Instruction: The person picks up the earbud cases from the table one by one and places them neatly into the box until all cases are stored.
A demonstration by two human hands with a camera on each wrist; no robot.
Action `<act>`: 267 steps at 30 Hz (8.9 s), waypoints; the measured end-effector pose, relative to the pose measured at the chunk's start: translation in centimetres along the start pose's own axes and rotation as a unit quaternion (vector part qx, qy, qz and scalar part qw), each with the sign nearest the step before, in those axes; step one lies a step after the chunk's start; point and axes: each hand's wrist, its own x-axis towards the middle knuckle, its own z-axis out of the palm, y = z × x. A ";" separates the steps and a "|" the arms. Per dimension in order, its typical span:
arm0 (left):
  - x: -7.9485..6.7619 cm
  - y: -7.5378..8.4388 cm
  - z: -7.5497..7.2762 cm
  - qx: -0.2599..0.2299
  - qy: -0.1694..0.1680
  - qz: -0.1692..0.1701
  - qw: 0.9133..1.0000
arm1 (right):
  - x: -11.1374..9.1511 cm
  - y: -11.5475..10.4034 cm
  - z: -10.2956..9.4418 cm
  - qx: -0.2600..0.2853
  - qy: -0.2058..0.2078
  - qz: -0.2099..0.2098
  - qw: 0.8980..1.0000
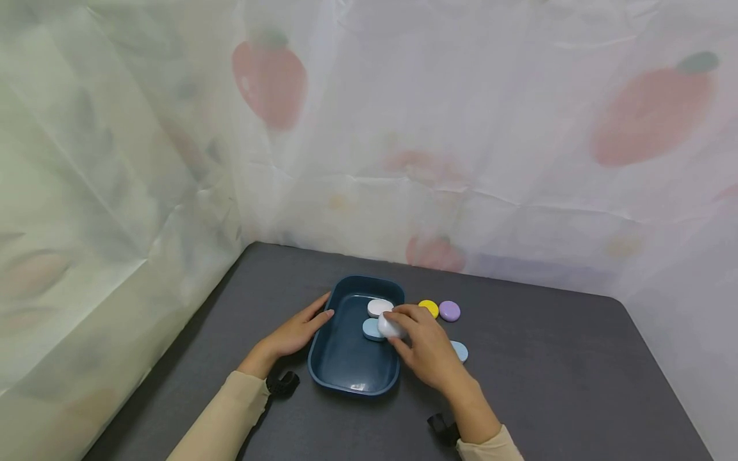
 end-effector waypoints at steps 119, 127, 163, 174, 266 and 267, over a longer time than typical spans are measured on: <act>-0.3 -0.1 0.2 -0.012 -0.001 -0.005 1.000 | -0.6 -1.6 3.9 0.005 -0.125 0.022 0.992; -0.1 -0.2 0.1 -0.013 -0.006 0.011 1.000 | -0.6 -1.4 4.0 -0.003 -0.130 0.029 0.991; -0.2 -0.3 -0.2 -0.006 0.002 0.001 1.000 | 0.0 -1.8 4.0 0.007 -0.140 0.034 0.990; -0.1 -0.2 -0.3 -0.002 0.004 0.010 1.000 | -0.3 -1.4 3.9 0.021 -0.082 0.002 0.996; -0.2 -0.2 -0.4 0.004 0.000 0.000 1.000 | -2.2 2.7 -2.6 -0.029 -0.066 0.117 0.991; -0.2 -0.2 -0.4 0.004 -0.001 0.000 1.000 | -2.2 2.8 -2.6 -0.028 -0.066 0.119 0.990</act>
